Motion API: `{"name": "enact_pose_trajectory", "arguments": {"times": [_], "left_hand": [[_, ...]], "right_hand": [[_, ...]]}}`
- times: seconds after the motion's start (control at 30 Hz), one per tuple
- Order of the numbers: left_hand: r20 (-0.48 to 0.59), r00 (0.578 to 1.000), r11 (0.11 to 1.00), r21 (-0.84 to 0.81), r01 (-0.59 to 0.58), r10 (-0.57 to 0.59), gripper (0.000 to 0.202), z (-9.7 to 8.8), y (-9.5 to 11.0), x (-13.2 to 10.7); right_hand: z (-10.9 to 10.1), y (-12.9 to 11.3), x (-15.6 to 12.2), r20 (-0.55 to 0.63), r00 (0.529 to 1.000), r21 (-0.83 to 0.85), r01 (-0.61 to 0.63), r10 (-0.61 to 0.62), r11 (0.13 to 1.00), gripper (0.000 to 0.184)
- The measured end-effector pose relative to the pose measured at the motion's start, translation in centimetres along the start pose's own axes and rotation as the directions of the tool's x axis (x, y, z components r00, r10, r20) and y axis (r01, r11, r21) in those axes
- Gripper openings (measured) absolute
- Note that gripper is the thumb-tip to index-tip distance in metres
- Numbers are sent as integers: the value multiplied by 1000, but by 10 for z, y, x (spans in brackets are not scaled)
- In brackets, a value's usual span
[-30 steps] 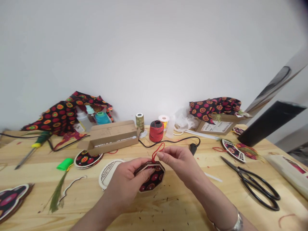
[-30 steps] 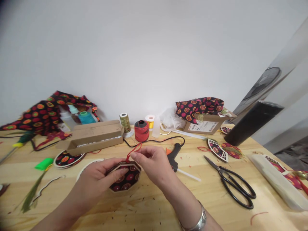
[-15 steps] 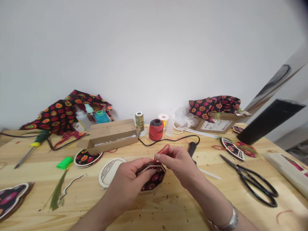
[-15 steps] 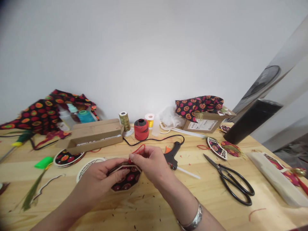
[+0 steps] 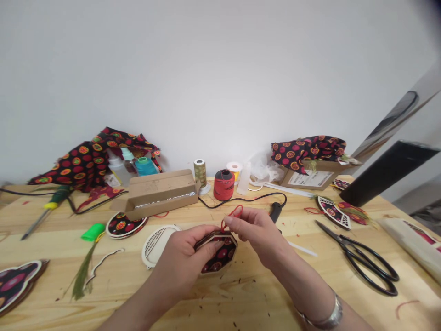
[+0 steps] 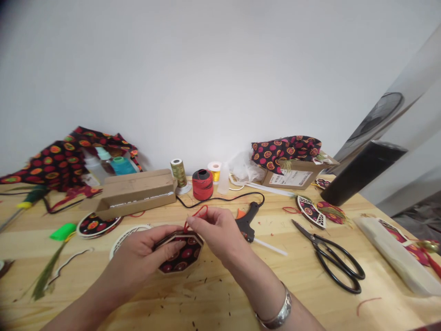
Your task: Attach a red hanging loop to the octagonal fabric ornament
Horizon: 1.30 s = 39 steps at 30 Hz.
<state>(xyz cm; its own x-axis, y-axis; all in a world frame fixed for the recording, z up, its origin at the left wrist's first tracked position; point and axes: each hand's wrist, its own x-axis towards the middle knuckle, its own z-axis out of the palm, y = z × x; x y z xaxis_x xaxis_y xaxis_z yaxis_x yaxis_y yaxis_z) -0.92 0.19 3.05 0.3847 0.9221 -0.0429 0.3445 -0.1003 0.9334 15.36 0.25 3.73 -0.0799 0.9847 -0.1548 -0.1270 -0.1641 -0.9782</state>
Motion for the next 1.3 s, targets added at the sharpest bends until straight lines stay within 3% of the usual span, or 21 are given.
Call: {"name": "enact_pose_trajectory", "arguments": {"times": [0.23, 0.4, 0.57, 0.87, 0.93, 1.0, 1.03, 1.07, 1.13, 1.2, 1.3], "left_hand": [[8, 1000, 1000, 4, -15, 15, 24, 0, 0, 1], [-6, 1000, 1000, 11, 3, -3, 23, 0, -1, 1], [-14, 1000, 999, -30, 20, -21, 19, -1, -5, 1], [-15, 1000, 998, -54, 13, -14, 17, 0, -5, 2], [-11, 1000, 998, -65, 20, -21, 18, -1, -5, 2], [-31, 999, 998, -59, 31, -33, 19, -1, -5, 2], [-46, 998, 998, -50, 37, -39, 19, -2, -5, 2], [-66, 997, 998, -40, 40, -43, 19, -3, -5, 3], [-97, 994, 999, -31, 38, -41, 19, -4, -4, 3], [-106, 993, 998, -53, 37, -42, 19, -5, -3, 4], [-91, 994, 993, -112, 45, -56, 19, -7, -4, 4]], "right_hand": [[-4, 3, 0, 54, 998, -100, -5, 10, 995, 30], [-8, 1, 1, 58, 998, -126, 17, -10, 992, 24], [-11, 0, 0, 126, 991, -167, -26, 48, 986, 17], [-3, -1, -1, 113, 985, -72, -124, 131, 990, 6], [-2, 2, -2, 78, 992, -87, -94, 100, 992, 4], [-2, 6, -4, -22, 997, -187, 65, -70, 980, 2], [-3, 7, -5, -69, 973, -276, 193, -220, 941, 5], [-4, 8, -6, -87, 919, -376, 327, -384, 867, 9], [-5, 10, -8, -35, 769, -532, 526, -638, 664, 19], [-6, 11, -9, 42, 681, -593, 606, -731, 531, 27], [-5, 12, -9, 107, 665, -629, 621, -739, 467, 33]]}}
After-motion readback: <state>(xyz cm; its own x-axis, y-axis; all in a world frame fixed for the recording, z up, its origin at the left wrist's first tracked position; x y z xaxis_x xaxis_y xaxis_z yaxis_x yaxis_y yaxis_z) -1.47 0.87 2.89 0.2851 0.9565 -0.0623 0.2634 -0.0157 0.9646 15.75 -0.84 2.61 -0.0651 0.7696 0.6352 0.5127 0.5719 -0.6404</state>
